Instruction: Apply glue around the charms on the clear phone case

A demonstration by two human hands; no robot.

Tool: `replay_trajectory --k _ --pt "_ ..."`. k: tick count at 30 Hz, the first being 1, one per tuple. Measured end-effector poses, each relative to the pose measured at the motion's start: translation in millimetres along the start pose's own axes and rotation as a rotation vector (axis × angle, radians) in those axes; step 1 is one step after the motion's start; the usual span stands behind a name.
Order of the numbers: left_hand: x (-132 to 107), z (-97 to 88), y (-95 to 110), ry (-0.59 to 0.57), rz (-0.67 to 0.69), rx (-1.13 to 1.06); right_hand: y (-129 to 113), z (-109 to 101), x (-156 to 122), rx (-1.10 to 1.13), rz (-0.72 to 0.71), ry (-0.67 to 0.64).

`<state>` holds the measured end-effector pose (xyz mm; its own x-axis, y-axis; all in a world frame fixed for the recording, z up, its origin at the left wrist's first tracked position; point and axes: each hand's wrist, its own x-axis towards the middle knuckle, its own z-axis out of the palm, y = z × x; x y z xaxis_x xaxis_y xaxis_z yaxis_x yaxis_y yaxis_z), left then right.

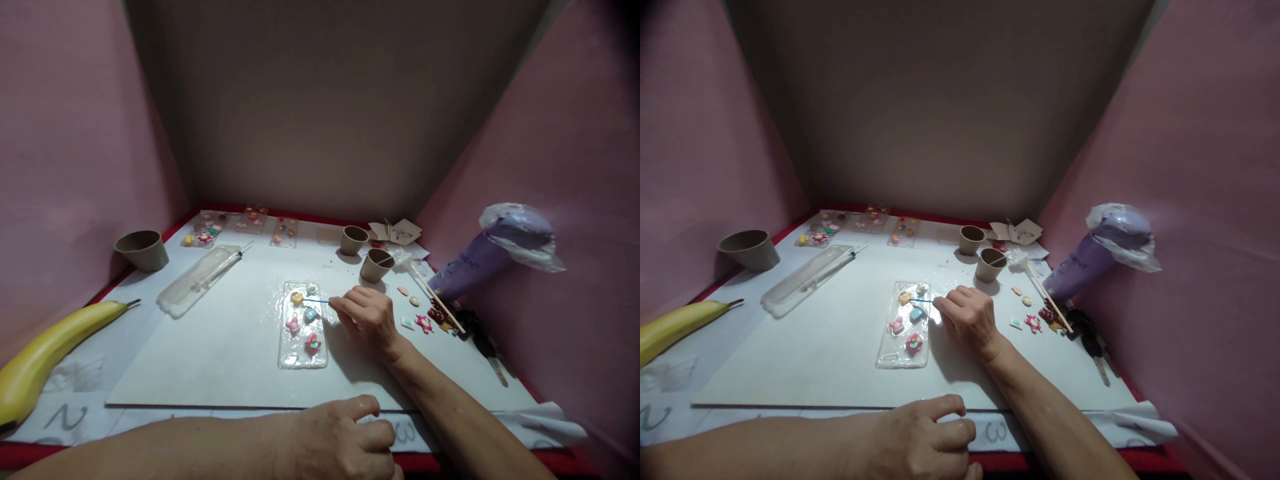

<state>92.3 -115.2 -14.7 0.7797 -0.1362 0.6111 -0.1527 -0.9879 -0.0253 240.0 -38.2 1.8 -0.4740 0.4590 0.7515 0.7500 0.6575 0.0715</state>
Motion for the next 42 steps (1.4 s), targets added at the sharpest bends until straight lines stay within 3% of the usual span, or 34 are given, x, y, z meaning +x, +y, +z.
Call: replay_trajectory --k 42 --pt "-0.8 2.2 0.5 -0.035 -0.007 0.029 -4.7 5.0 3.8 0.055 0.026 -0.014"
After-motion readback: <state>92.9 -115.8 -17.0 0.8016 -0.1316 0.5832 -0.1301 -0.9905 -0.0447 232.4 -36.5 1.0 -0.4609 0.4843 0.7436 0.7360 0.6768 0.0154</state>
